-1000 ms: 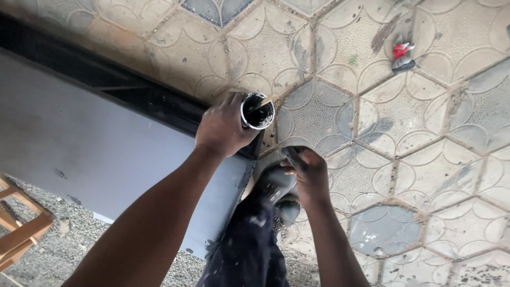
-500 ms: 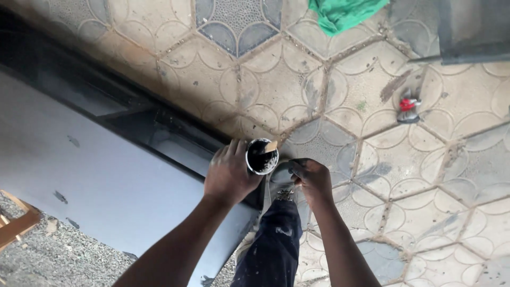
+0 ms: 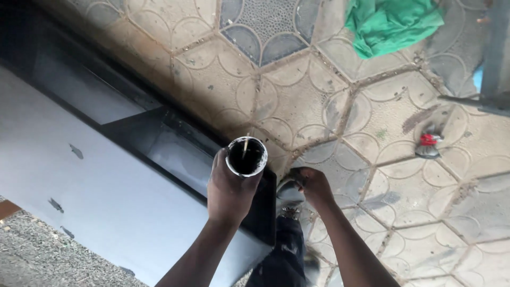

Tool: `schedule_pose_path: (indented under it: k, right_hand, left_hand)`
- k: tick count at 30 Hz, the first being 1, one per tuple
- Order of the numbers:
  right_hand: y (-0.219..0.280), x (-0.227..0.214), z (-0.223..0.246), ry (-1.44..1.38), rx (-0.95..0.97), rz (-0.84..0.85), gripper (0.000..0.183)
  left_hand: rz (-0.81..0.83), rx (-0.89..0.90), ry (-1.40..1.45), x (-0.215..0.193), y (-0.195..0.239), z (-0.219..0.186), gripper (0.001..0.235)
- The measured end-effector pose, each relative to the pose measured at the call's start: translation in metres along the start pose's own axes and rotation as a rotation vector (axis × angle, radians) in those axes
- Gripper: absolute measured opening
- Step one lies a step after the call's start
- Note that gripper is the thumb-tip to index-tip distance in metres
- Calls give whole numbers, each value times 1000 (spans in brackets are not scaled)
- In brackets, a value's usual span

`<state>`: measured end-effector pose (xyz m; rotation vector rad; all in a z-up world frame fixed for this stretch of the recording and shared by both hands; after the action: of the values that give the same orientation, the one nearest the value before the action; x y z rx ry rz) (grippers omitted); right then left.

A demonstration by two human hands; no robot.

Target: The person paints the edges and corners of a black rectangular furniture piece using a small brush and a container of black paint. The person moves around the object to apply paint to different sides and edges.

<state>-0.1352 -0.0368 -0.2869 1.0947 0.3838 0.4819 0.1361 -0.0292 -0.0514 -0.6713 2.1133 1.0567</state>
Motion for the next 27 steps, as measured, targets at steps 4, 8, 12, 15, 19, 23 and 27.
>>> schedule_pose_path:
  k: [4,8,12,15,19,23,27]
  right_hand:
    - [8,41,32,311,-28,122,33]
    - [-48,60,-28,506,-36,152,38]
    - [-46,77,-23,647,-148,201,38]
    - [-46,78,-24,753,-175,226,38]
    - [-47,76,-28,849,-135,277,42]
    - [-20,72,17,830,-25,286,46]
    - [5,65,42,785,81,300,49]
  left_hand:
    - [205,-139,-149,10,-25,18,63]
    - [127,-42,-228,-14,-43,18,63]
    - [-38,111,-319,-47,-61,17,64]
    - [-98,174,-351,-67,-69,14,60]
    - [-112,236,-359,-84,-74,5,49]
    - [-86,290,-383,-79,-75,10,47]
    - [-60,354,-475,-64,-73,11,56]
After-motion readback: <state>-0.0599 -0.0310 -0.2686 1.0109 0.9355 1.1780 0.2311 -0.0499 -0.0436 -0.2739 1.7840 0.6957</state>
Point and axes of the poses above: each hand's wrist, its own y-axis away from the middle knuckle, its own x-axis out of the palm, z = x × y, the point moved 9 cm from there along -y, towards the middle knuckle, and after that the axes turned 5 degrees about -y, right-handed, at the moved point
